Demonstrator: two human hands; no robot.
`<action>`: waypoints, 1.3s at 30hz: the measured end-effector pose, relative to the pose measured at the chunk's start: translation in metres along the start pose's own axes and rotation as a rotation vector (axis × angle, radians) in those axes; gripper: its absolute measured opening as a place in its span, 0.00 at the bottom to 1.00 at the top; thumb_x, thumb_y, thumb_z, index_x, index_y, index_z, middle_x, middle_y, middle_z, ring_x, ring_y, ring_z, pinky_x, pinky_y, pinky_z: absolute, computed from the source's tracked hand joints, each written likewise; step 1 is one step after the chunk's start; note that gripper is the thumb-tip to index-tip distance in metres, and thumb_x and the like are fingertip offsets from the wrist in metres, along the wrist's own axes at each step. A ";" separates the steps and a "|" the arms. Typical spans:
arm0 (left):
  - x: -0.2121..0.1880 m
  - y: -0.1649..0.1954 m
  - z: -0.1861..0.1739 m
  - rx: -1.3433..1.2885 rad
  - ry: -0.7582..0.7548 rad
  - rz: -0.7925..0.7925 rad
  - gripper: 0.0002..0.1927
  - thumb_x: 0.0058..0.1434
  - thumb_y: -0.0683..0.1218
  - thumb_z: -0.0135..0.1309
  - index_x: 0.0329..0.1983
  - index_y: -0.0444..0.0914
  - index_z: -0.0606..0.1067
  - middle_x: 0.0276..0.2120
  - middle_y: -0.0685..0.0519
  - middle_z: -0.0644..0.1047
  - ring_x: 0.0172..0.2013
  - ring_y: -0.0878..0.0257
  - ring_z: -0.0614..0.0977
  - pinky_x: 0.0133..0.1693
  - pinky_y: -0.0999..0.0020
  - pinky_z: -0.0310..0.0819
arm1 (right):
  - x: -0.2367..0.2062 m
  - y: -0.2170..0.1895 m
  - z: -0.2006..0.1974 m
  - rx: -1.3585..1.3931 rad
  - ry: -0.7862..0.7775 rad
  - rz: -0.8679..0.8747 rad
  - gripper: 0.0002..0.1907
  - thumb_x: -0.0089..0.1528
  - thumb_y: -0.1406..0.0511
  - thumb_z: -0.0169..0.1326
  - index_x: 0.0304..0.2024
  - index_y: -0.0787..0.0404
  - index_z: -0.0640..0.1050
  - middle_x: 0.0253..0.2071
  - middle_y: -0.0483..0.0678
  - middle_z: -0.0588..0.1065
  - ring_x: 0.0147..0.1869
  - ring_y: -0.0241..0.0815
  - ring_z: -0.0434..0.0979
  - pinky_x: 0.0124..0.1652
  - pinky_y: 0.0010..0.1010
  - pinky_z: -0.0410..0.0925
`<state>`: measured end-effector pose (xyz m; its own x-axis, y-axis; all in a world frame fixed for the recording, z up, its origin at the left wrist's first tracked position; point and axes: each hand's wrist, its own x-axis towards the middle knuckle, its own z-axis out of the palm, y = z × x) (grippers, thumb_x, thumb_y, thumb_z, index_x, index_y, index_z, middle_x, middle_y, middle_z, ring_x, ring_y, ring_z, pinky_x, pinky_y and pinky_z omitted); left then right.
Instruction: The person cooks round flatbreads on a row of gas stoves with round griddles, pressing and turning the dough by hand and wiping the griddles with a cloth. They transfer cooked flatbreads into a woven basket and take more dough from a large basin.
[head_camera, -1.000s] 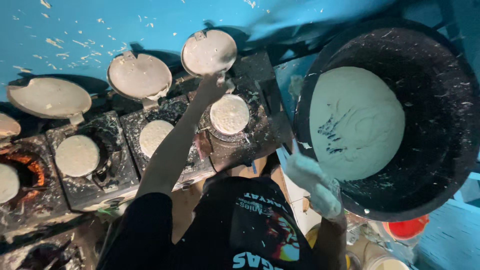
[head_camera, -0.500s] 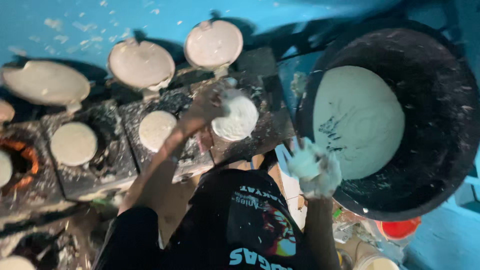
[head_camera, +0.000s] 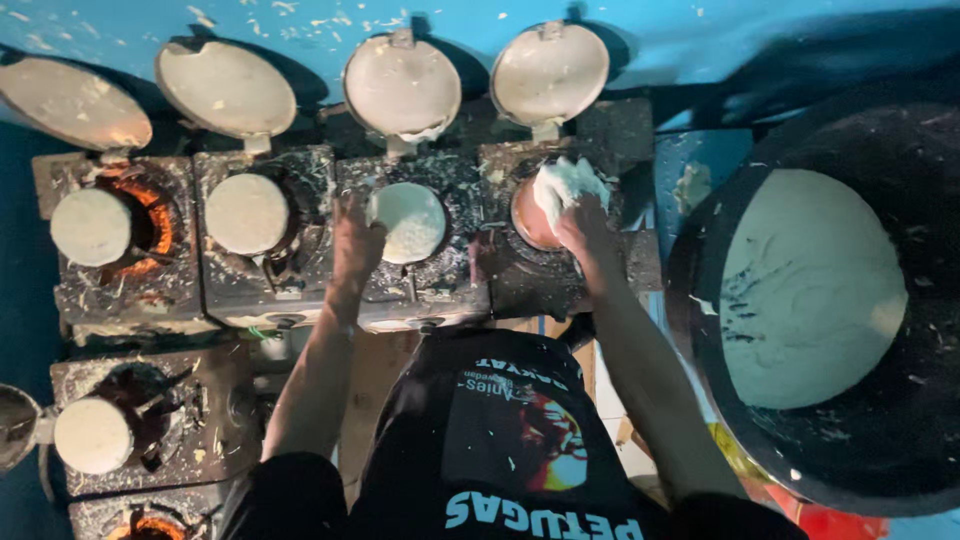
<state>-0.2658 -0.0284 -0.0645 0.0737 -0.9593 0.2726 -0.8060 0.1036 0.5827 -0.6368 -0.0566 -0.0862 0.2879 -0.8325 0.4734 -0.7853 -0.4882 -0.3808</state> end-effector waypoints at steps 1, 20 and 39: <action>0.001 0.000 0.001 0.041 -0.027 0.001 0.36 0.54 0.39 0.58 0.67 0.25 0.64 0.63 0.27 0.67 0.66 0.28 0.64 0.68 0.48 0.61 | -0.007 -0.001 0.017 -0.079 -0.141 0.215 0.16 0.67 0.60 0.56 0.50 0.66 0.81 0.49 0.62 0.78 0.53 0.63 0.77 0.50 0.52 0.70; -0.035 0.038 0.017 0.298 -0.284 0.058 0.28 0.53 0.56 0.59 0.56 0.39 0.75 0.61 0.38 0.68 0.67 0.28 0.59 0.63 0.19 0.28 | -0.058 0.009 0.024 0.109 -0.494 0.113 0.28 0.66 0.49 0.53 0.51 0.69 0.77 0.49 0.64 0.76 0.49 0.60 0.78 0.47 0.48 0.71; -0.024 0.028 0.015 0.339 -0.232 0.106 0.33 0.60 0.61 0.58 0.58 0.32 0.71 0.52 0.41 0.75 0.67 0.34 0.65 0.67 0.18 0.28 | -0.020 0.010 0.015 0.322 -0.108 0.535 0.33 0.66 0.44 0.47 0.54 0.67 0.76 0.50 0.59 0.78 0.50 0.55 0.80 0.49 0.44 0.73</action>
<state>-0.2987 -0.0062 -0.0666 -0.1230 -0.9856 0.1156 -0.9524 0.1500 0.2652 -0.6421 -0.0484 -0.1116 -0.0322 -0.9967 0.0745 -0.6365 -0.0370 -0.7704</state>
